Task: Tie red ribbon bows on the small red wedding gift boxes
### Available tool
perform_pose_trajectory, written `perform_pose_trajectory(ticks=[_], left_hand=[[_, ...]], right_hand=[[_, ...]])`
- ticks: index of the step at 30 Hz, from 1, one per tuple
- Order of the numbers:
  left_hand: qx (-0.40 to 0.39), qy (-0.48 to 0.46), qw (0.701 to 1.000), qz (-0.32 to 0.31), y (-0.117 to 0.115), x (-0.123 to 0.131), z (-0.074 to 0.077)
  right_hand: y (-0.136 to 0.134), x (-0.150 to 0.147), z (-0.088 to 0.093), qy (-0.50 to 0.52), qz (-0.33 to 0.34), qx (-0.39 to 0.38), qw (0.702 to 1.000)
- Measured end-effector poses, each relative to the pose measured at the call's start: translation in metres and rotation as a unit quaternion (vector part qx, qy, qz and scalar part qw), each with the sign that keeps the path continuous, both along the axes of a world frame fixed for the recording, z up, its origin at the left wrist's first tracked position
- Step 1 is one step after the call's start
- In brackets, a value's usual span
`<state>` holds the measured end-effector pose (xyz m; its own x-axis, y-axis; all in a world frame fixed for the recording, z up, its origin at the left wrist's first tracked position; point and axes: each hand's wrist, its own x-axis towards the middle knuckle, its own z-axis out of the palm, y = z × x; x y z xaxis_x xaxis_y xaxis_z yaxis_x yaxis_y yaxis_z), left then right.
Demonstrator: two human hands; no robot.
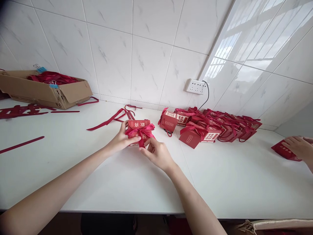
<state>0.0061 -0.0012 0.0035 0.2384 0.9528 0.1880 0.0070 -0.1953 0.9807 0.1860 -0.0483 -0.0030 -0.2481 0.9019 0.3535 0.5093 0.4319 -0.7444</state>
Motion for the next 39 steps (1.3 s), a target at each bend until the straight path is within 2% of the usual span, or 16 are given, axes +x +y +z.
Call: perform_pose_trajectory(ticks=[5,7,12,18,23,27,32,39], left_hand=[[0.002,-0.005,1.0,0.009,0.003,0.0,-0.004],[0.003,0.002,1.0,0.011,0.003,-0.001,-0.004],[-0.021,0.026,0.999,0.007,0.001,-0.001,0.0],[-0.028,-0.01,1.0,-0.01,0.003,-0.004,-0.001],[-0.031,-0.027,0.999,-0.016,0.004,-0.006,0.0],[-0.029,-0.04,0.998,0.03,0.0,0.0,-0.001],[-0.013,-0.004,0.994,0.105,-0.003,0.005,-0.002],[0.012,0.017,0.994,0.11,-0.002,0.003,-0.002]], right_hand=[[-0.001,-0.014,-0.009,-0.01,-0.087,0.035,0.996],[-0.002,-0.015,-0.009,-0.025,-0.101,0.038,0.994],[-0.003,-0.017,-0.013,-0.04,-0.036,0.06,0.997],[-0.003,-0.02,-0.02,-0.029,-0.047,0.114,0.992],[-0.003,-0.02,-0.019,-0.021,-0.019,0.138,0.99],[-0.003,-0.023,-0.018,-0.033,0.009,0.151,0.988],[-0.003,-0.024,-0.02,-0.057,0.026,0.152,0.986],[-0.006,-0.024,-0.019,-0.055,0.07,0.129,0.988]])
